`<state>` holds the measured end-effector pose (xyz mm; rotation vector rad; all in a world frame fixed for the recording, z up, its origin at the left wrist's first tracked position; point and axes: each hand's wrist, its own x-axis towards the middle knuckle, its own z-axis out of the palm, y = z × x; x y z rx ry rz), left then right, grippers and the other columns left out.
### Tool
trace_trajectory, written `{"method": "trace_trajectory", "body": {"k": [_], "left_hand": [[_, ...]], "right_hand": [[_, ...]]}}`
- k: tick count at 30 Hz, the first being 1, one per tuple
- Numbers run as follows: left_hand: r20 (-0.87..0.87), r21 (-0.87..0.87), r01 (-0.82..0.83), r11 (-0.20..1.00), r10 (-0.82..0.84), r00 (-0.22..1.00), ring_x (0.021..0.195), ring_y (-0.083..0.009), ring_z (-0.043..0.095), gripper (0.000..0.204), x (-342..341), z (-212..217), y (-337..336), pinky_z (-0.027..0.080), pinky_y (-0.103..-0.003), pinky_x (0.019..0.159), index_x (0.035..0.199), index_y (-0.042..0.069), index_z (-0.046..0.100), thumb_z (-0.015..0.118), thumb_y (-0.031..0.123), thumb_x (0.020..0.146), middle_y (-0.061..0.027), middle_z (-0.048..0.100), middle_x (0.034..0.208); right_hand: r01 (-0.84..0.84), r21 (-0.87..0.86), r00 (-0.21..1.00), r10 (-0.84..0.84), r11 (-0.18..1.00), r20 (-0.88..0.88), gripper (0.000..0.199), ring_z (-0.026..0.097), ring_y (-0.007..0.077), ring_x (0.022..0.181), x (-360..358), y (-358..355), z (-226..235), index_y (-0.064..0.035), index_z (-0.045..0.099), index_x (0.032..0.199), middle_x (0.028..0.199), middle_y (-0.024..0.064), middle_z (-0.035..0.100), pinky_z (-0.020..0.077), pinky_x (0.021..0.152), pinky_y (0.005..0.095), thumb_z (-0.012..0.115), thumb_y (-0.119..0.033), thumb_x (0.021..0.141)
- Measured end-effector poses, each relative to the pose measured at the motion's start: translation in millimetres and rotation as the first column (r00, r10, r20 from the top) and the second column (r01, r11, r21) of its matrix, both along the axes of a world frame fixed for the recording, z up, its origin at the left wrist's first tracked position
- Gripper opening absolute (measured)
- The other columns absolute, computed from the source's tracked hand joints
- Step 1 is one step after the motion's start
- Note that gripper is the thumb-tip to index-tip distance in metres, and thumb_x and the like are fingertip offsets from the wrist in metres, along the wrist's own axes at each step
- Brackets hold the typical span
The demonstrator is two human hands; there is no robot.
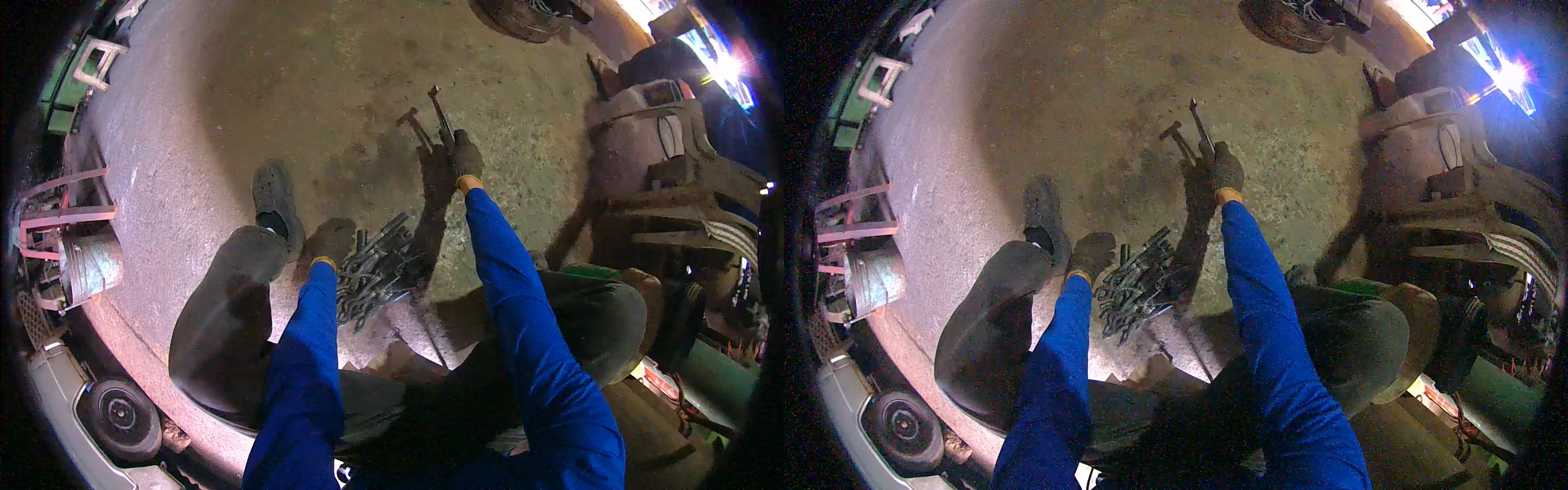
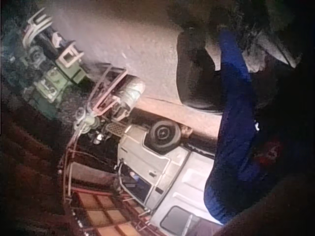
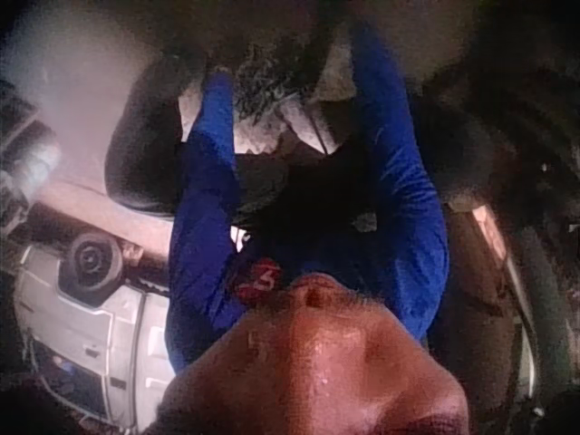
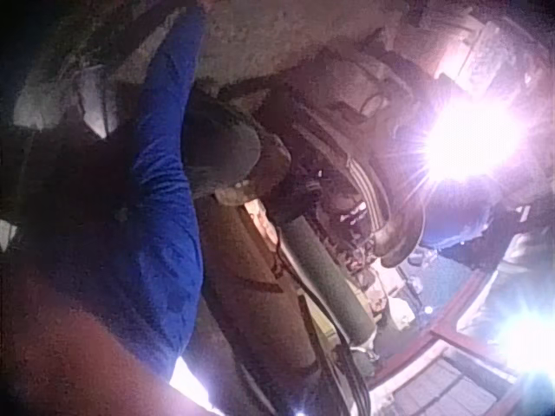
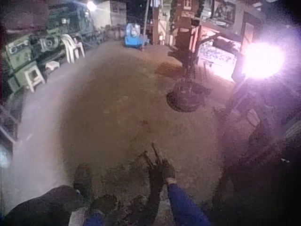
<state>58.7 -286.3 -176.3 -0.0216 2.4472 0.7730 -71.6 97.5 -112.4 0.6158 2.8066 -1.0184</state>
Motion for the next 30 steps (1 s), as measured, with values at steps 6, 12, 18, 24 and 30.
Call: {"method": "trace_trajectory", "body": {"k": [6,12,18,24,30], "left_hand": [[0.121,0.180,-0.238,0.954,0.219,0.968,0.100,-0.0264,0.073,0.032,10,46,16,0.058,-0.040,0.084,0.119,0.010,0.077,0.068,0.029,0.094,-0.0124,0.076,0.112],[0.197,0.112,-0.362,0.926,0.336,0.921,0.072,-0.0194,0.070,0.018,12,27,3,0.056,-0.036,0.062,0.110,0.011,0.074,0.062,0.018,0.099,-0.0069,0.075,0.094],[0.200,0.035,-0.304,0.952,0.292,0.935,0.073,-0.0224,0.071,0.016,23,49,-24,0.055,-0.038,0.062,0.103,0.008,0.073,0.063,0.019,0.098,-0.0073,0.076,0.098],[0.428,0.261,-0.661,0.704,0.529,0.733,0.069,-0.0219,0.067,0.018,24,36,-2,0.052,-0.037,0.060,0.099,0.006,0.071,0.058,0.019,0.100,-0.0067,0.072,0.091],[0.047,0.129,-0.285,0.950,0.281,0.958,0.070,-0.0235,0.067,0.021,22,-29,-63,0.054,-0.038,0.064,0.099,0.006,0.072,0.060,0.023,0.096,-0.0084,0.072,0.085]], "right_hand": [[-0.051,0.012,0.998,0.051,0.999,-0.025,0.055,0.068,0.0518,0.103,10,2,-9,-0.0052,0.066,0.121,0.107,0.0287,0.073,0.0525,0.088,0.0587,0.055,-0.056,0.103],[-0.657,0.107,0.751,0.661,0.746,-0.001,0.047,0.069,0.0452,0.110,25,-14,-19,-0.0097,0.067,0.134,0.119,0.0203,0.074,0.0539,0.093,0.0528,0.063,-0.040,0.099],[-0.837,0.077,0.546,0.836,0.542,0.056,0.045,0.070,0.0439,0.110,50,-66,14,-0.0147,0.069,0.128,0.119,0.0206,0.074,0.0548,0.091,0.0512,0.071,-0.029,0.085],[-0.703,0.058,0.704,0.706,0.708,-0.076,0.050,0.069,0.0451,0.111,72,-45,-12,-0.0138,0.070,0.126,0.119,0.0220,0.074,0.0544,0.093,0.0503,0.074,-0.033,0.081],[-0.779,0.199,0.624,0.764,0.594,0.161,0.038,0.068,0.0452,0.111,38,-89,13,-0.0108,0.071,0.125,0.117,0.0223,0.073,0.0543,0.092,0.0514,0.066,-0.029,0.093]]}}
